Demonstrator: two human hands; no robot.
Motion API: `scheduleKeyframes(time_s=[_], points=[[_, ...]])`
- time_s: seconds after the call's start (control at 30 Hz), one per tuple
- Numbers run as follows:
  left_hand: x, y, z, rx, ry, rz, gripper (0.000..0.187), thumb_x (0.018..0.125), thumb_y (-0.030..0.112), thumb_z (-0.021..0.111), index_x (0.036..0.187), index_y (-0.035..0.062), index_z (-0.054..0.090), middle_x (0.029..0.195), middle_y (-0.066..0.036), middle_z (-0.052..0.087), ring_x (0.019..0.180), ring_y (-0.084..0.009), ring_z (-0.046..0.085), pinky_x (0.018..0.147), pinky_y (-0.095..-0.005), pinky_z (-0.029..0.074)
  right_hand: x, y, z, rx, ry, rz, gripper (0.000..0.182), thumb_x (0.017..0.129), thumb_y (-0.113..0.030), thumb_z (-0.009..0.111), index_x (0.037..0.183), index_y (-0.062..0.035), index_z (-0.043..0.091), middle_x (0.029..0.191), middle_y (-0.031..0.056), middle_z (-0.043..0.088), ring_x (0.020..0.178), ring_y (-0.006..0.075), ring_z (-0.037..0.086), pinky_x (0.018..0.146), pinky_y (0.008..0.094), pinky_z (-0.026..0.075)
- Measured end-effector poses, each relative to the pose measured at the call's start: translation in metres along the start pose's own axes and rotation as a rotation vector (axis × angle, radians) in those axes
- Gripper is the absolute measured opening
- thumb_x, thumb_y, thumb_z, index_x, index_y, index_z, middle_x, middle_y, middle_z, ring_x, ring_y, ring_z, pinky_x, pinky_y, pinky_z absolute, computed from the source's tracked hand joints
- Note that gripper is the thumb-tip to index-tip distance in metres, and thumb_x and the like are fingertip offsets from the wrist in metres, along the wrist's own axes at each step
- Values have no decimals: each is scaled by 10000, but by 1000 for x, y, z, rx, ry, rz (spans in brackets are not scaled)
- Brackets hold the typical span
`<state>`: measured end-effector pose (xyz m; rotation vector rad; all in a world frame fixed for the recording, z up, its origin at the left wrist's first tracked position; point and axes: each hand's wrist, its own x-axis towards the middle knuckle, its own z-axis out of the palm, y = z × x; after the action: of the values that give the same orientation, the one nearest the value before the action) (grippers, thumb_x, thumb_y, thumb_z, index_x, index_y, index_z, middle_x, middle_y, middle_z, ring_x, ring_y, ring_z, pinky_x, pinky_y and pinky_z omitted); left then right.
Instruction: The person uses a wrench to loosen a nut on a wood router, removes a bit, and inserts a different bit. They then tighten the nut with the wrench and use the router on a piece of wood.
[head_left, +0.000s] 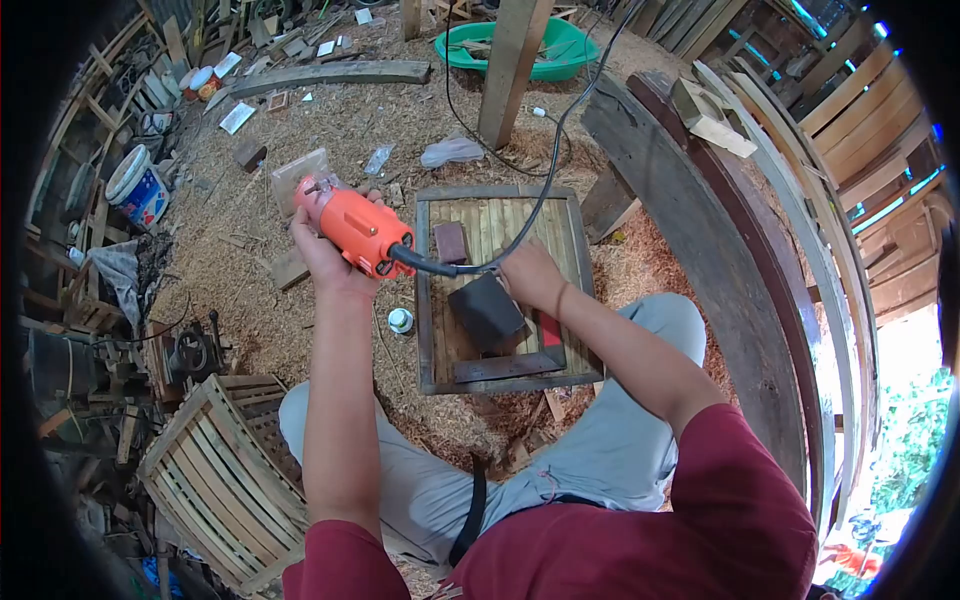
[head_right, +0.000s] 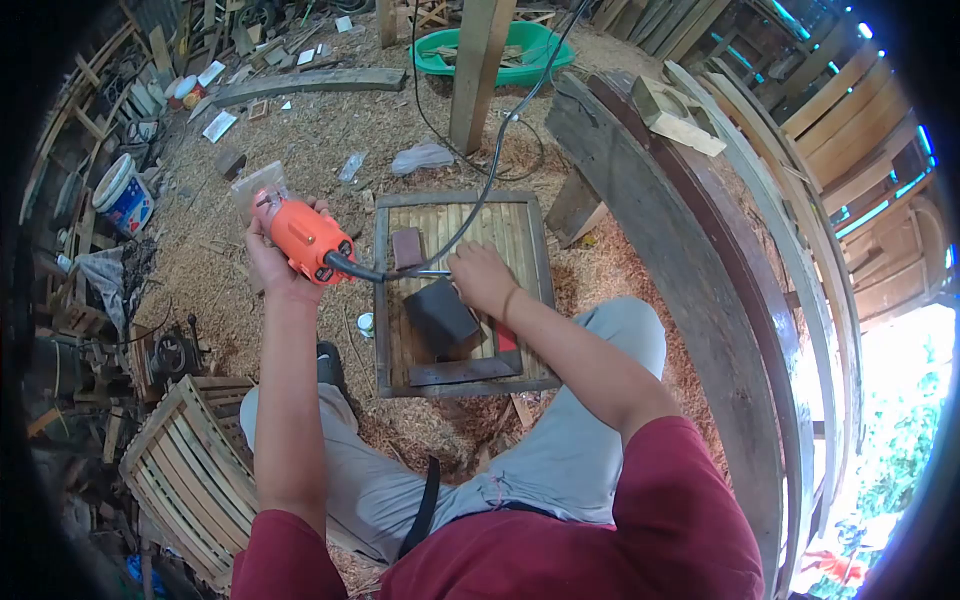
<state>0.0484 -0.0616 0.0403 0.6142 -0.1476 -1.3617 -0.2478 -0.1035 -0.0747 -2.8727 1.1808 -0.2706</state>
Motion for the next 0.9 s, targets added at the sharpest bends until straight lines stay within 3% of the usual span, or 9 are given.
scheduleKeyframes(time_s=[0.2, 0.27, 0.33, 0.4, 0.5, 0.6, 0.7, 0.8, 0.9], points=[[-16, -2, 16, 154, -157, 64, 787, 1039, 715, 336, 1295, 7, 565, 1105, -173, 690, 943, -328, 701, 774, -529, 613, -21, 4, -63, 254, -135, 442, 201, 941, -199, 647, 1059, -40, 683, 950, 258, 718, 934, 439, 697, 821, 542, 538], [-24, -8, 22, 234, -188, 116, 802, 1029, 761, 346, 1336, 44, 537, 1120, -145, 689, 949, -318, 705, 745, -542, 621, -44, 11, -106, 396, -22, 412, 235, 984, -247, 632, 1073, -35, 682, 967, 253, 718, 927, 446, 691, 836, 506, 555], [-30, -13, 24, 222, -215, 66, 812, 1020, 773, 354, 1344, 49, 530, 1127, -142, 687, 943, -317, 706, 731, -548, 623, -69, 23, -145, 464, -14, 405, 222, 1000, -246, 649, 1013, -26, 679, 873, 172, 726, 831, 335, 717, 778, 444, 560], [-43, -19, 37, 214, -159, 33, 830, 1003, 798, 352, 1316, 55, 546, 1099, -139, 690, 911, -317, 706, 719, -538, 625, -88, 23, -189, 912, 55, 518, 189, 1011, -202, 671, 928, -34, 642, 780, 38, 645, 716, 136, 602, 678, 310, 491], [-44, -27, 27, 144, -359, -35, 869, 1000, 815, 318, 1233, 22, 585, 987, -152, 692, 851, -324, 709, 675, -504, 633, -100, 37, -214, 1035, 367, 486, 247, 1050, -260, 677, 947, -37, 657, 797, 7, 652, 767, 76, 622, 685, 270, 500], [-56, -35, 31, 124, -385, -61, 892, 989, 832, 307, 1153, 8, 607, 905, -153, 691, 806, -315, 708, 672, -476, 632, -70, 15, -224, 1088, 671, 384, 272, 1089, -296, 618, 966, -53, 630, 792, 9, 645, 682, 76, 578, 642, 236, 461], [-65, -39, 30, 26, -398, -155, 843, 1018, 792, 261, 1234, 42, 582, 1002, -171, 706, 783, -325, 723, 672, -467, 624, -40, -22, -241, 1476, 540, 265, 260, 1127, -306, 540, 1034, -68, 590, 800, -9, 601, 670, 56, 537, 619, 227, 430], [-57, -40, 17, 259, -346, -115, 835, 1007, 796, 293, 1236, 46, 580, 935, -206, 713, 755, -336, 731, 663, -464, 627, -24, -40, -237, 1491, 232, 332, 252, 1149, -301, 471, 1091, -68, 550, 771, -17, 531, 679, 57, 531, 608, 245, 434], [-58, -39, 15, 335, -223, -175, 799, 997, 788, 366, 1242, 59, 583, 879, -229, 713, 731, -344, 735, 666, -458, 635, -12, -51, -189, 1509, 201, 333, 236, 1153, -273, 458, 1142, -67, 572, 763, -24, 486, 677, 58, 529, 601, 256, 442]])
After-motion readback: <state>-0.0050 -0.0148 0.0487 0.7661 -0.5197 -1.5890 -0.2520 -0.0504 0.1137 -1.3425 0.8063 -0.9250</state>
